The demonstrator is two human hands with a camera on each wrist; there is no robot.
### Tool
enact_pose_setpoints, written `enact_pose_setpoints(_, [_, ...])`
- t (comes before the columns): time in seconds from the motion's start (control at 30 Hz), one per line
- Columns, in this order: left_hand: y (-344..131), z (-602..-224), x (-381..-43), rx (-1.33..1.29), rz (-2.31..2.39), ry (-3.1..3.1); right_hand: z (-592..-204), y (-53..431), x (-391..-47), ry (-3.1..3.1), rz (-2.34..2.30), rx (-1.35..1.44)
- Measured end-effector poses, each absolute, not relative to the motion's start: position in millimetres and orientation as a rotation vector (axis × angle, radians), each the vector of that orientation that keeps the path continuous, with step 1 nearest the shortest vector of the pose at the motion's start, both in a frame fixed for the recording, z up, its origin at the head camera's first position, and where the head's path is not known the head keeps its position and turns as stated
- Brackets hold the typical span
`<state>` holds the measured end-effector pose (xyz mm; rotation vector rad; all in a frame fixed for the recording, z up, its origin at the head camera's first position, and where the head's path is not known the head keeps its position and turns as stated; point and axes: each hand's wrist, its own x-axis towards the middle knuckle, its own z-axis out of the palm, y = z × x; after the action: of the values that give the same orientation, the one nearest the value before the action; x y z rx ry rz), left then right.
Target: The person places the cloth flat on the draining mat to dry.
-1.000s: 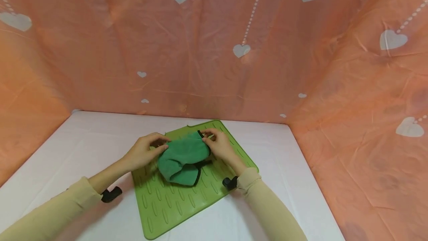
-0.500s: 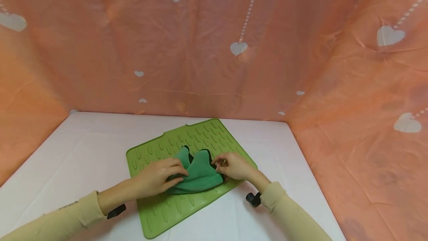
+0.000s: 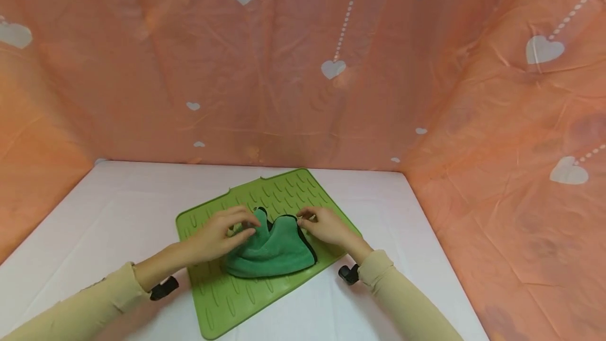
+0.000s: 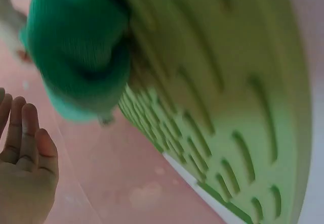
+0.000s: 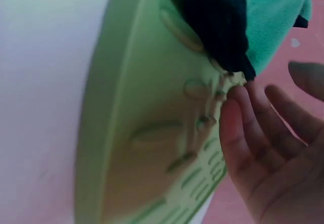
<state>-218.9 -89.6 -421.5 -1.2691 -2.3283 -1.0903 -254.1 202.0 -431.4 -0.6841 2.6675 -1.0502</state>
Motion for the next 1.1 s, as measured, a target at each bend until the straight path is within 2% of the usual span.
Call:
enact_pose_setpoints(0.2, [-101,-425,-257,-1.007,-1.342,-2.547,-434,185,-264,2.695,-1.032,-0.589])
enact_pose_setpoints(0.47, [-105,-446,-283,-1.095,-1.416,-2.837,-444,177,-270,2.745,-0.998,-0.631])
enact_pose_setpoints(0.7, [-104,-449,-285,-1.133,-1.442,-2.831,-444,178,-268,2.746,-1.110,-0.641])
enact_pose_setpoints(0.87, [-112,-440,-277,-1.014,-1.553,-2.785,-437,181,-266,2.793,-1.280,-0.648])
enact_pose_setpoints(1.1, [-130,-416,-266,-0.881,-1.466,-2.702,-420,191,-276,2.937,-1.289,-0.595])
